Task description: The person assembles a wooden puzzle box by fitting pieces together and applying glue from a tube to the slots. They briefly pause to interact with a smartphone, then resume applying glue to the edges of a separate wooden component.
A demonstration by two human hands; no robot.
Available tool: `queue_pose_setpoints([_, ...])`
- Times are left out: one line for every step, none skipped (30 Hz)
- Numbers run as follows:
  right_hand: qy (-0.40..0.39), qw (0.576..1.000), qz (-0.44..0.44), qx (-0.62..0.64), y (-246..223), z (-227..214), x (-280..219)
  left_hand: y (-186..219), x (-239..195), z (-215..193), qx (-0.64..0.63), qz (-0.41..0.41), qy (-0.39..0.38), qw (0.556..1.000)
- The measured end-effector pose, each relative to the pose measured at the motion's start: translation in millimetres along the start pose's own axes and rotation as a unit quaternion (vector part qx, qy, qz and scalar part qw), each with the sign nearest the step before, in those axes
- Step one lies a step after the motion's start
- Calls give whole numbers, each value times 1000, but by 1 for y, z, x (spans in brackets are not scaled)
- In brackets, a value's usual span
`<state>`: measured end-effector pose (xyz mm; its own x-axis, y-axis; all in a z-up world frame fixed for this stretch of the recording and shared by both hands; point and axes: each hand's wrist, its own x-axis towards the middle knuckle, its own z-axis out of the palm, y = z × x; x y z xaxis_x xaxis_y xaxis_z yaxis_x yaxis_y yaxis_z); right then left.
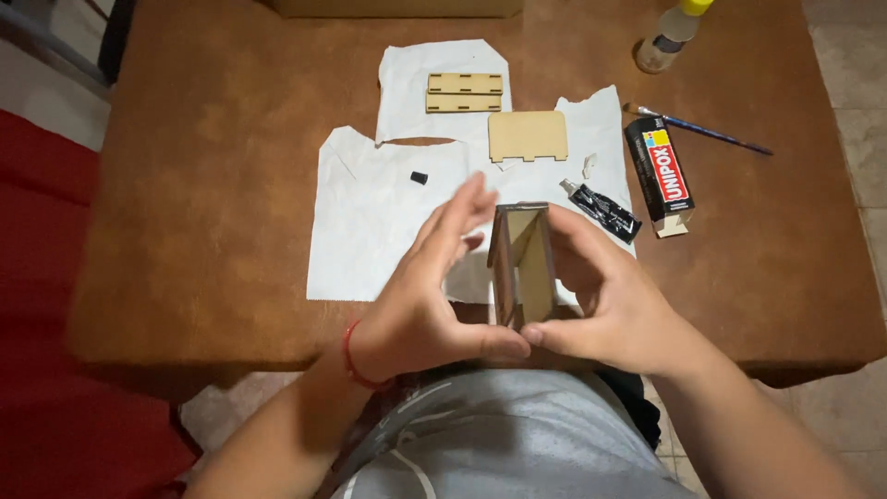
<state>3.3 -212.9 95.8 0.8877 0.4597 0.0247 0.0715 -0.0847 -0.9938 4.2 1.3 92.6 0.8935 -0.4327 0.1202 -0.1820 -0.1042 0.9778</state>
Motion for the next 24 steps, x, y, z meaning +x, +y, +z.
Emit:
queue_pose_setpoints([-2, 1000, 0, 1, -6, 2, -1, 1, -3, 1, 0, -1, 2, 1000])
queue_pose_setpoints([-12, 1000, -9, 7, -11, 2, -1, 3, -5, 1, 37, 33, 2, 999])
queue_pose_setpoints([-22, 1000, -18, 12, -17, 3, -1, 5, -6, 1, 73, 68, 3, 995])
queue_pose_setpoints([-23, 999, -18, 13, -16, 2, -3, 5, -9, 1, 74, 67, 4, 995])
queue_pose_setpoints([-22, 999, -23, -5, -15, 2, -6, 5, -11, 2, 48, 69, 0, 996])
queue_pose_setpoints([-19, 999, -31, -24, -14, 0, -7, 6, -11, 2, 22, 73, -6, 997])
queue_pose_setpoints([-17, 999, -33, -24, -15, 1, -10, 7, -13, 3, 24, 75, -7, 997])
queue_pose_setpoints([-16, 1000, 5, -13, -16, 1, -12, 8, -14, 4, 48, 77, -2, 996])
queue_pose_setpoints([-14, 999, 42, -1, -17, 1, -15, 8, -14, 4, 73, 80, 3, 994])
queue_pose_setpoints([-13, 999, 42, -1, -16, 2, -15, 7, -15, 6, 72, 80, 2, 994])
queue_pose_setpoints([-15, 1000, 5, 6, -14, 2, -16, 6, -15, 7, 73, 88, 12, 993])
queue_pose_setpoints([-16, 999, -33, 13, -12, 3, -17, 5, -16, 8, 74, 96, 23, 992])
queue_pose_setpoints([-15, 999, -32, 13, -12, 3, -17, 9, -16, 9, 73, 95, 22, 993])
queue_pose_setpoints([-11, 999, -38, -2, -12, 3, -17, 14, -15, 9, 81, 106, 23, 991])
queue_pose_setpoints([-8, 999, -44, -18, -11, 2, -17, 18, -13, 9, 88, 116, 25, 989])
queue_pose_setpoints([-7, 999, -44, -18, -10, 2, -18, 16, -14, 9, 88, 116, 24, 989])
queue_pose_setpoints([-6, 999, -45, -24, -9, 1, -18, 15, -15, 9, 83, 117, 22, 989])
queue_pose_setpoints([-5, 998, -48, -31, -7, 0, -18, 13, -15, 9, 79, 119, 20, 990])
queue_pose_setpoints([-5, 998, -47, -31, -7, 1, -19, 13, -15, 8, 79, 119, 19, 990])
queue_pose_setpoints([-4, 998, -56, -30, -8, 1, -18, 13, -15, 8, 77, 103, 14, 992])
queue_pose_setpoints([-4, 998, -64, -29, -8, 1, -18, 14, -15, 7, 75, 87, 9, 993])
queue_pose_setpoints([-4, 998, -64, -29, -9, 2, -17, 14, -15, 7, 75, 87, 9, 993])
queue_pose_setpoints([-4, 998, -62, -25, -9, 2, -17, 15, -14, 7, 77, 91, 14, 993])
queue_pose_setpoints([-2, 998, -61, -22, -10, 3, -16, 16, -14, 7, 78, 96, 18, 992])
